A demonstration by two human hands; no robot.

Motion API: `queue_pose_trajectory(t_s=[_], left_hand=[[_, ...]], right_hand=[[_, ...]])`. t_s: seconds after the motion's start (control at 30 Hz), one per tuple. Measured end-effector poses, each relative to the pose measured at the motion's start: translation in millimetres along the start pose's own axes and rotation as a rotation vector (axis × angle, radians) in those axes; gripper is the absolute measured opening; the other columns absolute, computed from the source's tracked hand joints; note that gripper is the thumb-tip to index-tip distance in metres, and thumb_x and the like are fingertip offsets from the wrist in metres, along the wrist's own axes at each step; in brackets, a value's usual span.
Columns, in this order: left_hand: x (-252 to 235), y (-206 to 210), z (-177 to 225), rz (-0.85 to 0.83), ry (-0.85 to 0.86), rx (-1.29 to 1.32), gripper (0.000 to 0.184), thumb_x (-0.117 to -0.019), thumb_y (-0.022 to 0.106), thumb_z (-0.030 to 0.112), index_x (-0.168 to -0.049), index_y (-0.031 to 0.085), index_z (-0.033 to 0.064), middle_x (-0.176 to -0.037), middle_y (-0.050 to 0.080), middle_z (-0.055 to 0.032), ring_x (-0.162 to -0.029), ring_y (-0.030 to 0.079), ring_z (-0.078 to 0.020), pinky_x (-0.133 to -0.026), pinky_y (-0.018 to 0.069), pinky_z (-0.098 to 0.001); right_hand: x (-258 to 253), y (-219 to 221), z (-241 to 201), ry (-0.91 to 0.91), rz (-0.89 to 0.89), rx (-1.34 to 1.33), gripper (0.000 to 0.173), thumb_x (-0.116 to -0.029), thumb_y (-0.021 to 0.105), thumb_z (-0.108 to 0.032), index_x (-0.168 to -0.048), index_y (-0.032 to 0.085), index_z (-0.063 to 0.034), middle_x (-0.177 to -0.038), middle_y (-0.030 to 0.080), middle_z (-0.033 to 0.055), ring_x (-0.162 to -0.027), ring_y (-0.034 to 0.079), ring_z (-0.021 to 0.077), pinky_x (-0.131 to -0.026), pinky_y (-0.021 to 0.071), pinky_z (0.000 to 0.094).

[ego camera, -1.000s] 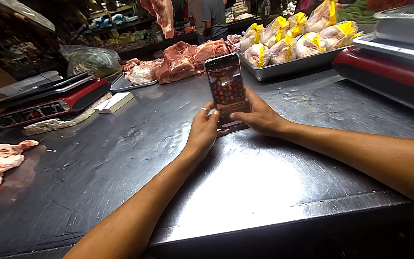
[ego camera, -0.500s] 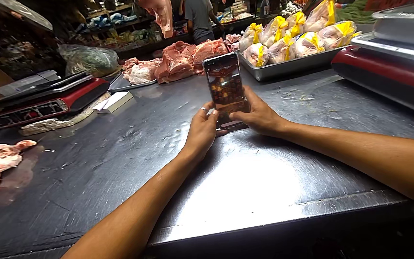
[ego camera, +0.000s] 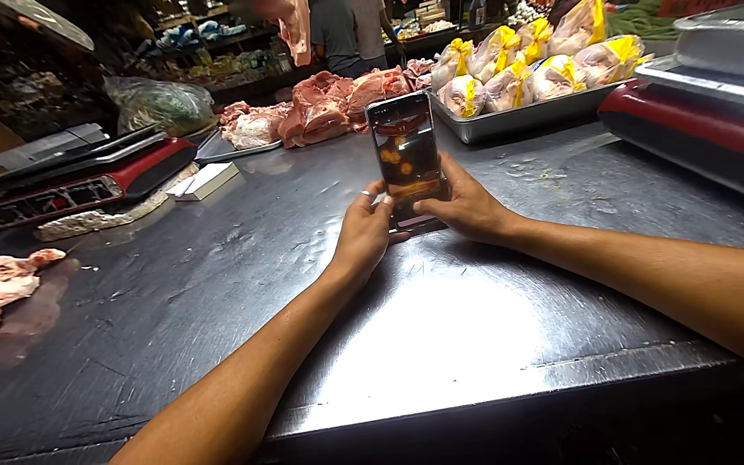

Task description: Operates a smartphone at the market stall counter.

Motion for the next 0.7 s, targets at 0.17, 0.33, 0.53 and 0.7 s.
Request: queue_pose_trajectory(t_s=[0.17,0.33,0.53,0.7], left_hand=[[-0.3,-0.3,-0.3,-0.001,0.010,0.007,0.031,-0.1113,0.042,0.011,-0.140,0.052,0.0079,-0.108,0.072,-0.0139,-0.088,0.075,-0.0226,-0.075,0.0645,-0.0395],[-0.4,-0.1,-0.6,0.002,-0.002,0.011,0.032,-0.1115,0.041,0.012,-0.142,0.051,0.0085,-0.111,0.072,-0.0147,-0.090,0.075,-0.0232,-0.076,0.0643,-0.0397],[-0.8,-0.3,-1.1,-0.005,0.003,0.011,0.032,-0.1115,0.041,0.012,-0.142,0.051,0.0079,-0.109,0.072,-0.0149,-0.090,0.075,-0.0236,-0.076,0.0643,-0.0402],[-0.8,-0.3,-1.1,-0.006,-0.001,0.009,0.033,-0.1117,0.041,0.012,-0.143,0.051,0.0085,-0.111,0.071,-0.0150,-0.091,0.075,-0.0239,-0.078,0.0640,-0.0409]], right_hand=[[0.6,-0.1,-0.8,0.001,-0.002,0.011,0.067,-0.0890,0.070,-0.009,-0.148,0.039,-0.0108,-0.121,0.069,0.0073,-0.106,0.071,0.0135,-0.092,0.0605,0.0349],[1.0,-0.3,-0.4,0.001,-0.003,0.023,0.070,-0.0880,0.071,-0.009,-0.149,0.037,-0.0109,-0.122,0.069,0.0070,-0.107,0.070,0.0132,-0.093,0.0602,0.0350],[1.4,-0.1,-1.0,0.017,-0.007,0.027,0.071,-0.0879,0.072,-0.010,-0.150,0.037,-0.0121,-0.122,0.069,0.0065,-0.106,0.071,0.0134,-0.092,0.0605,0.0352],[1.6,0.7,-1.1,0.015,-0.020,0.019,0.072,-0.0882,0.071,-0.008,-0.150,0.036,-0.0114,-0.122,0.069,0.0072,-0.106,0.071,0.0139,-0.092,0.0608,0.0356]])
Point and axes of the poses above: each hand's wrist, its own x-axis away from the middle knuckle, its own y-axis out of the palm, z = x × y, the point moved 6 cm from there along -x, towards the middle knuckle
